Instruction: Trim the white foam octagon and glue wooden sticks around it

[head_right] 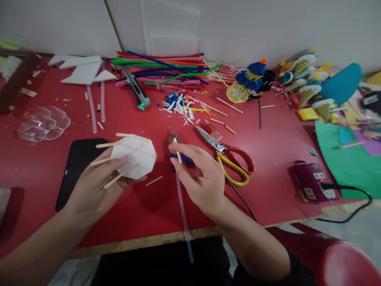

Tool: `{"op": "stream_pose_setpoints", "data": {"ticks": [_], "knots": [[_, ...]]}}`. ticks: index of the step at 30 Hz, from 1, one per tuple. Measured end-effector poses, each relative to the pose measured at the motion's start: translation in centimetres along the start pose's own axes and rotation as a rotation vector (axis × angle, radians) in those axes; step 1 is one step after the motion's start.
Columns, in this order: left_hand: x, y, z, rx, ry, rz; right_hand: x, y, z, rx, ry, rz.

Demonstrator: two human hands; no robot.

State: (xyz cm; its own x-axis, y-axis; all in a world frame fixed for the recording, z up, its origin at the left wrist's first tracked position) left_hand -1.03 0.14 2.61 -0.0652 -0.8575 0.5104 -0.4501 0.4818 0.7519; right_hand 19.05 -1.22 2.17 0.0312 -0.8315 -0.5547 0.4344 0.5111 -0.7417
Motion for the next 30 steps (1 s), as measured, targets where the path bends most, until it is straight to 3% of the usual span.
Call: {"op": "stream_pose_setpoints", "data": {"ticks": [9, 17, 30], "knots": [[0.34, -0.38, 0.0, -0.009, -0.027, 0.053, 0.01, -0.33, 0.31, -0.039, 0.0, 0.091], [0.4, -0.4, -0.01, -0.054, -0.071, 0.081, 0.53, -0.48, -0.23, -0.151, 0.192, 0.023], [0.26, -0.58, -0.09, -0.05, -0.062, 0.118, 0.18, -0.29, -0.36, -0.006, 0.078, 0.251]]}}
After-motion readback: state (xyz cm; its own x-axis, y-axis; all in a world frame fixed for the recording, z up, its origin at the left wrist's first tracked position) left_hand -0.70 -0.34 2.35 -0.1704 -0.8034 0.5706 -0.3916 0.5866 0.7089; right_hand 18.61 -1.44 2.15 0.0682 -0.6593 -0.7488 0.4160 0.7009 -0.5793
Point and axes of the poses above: each hand's wrist, its own x-axis away from the middle knuckle, its own z-axis out of the back of the hand, y = z × x, the point moved 2 cm from there along -x, towards the middle knuckle, and after that the axes turned 5 degrees about z, right-handed, at the moved point
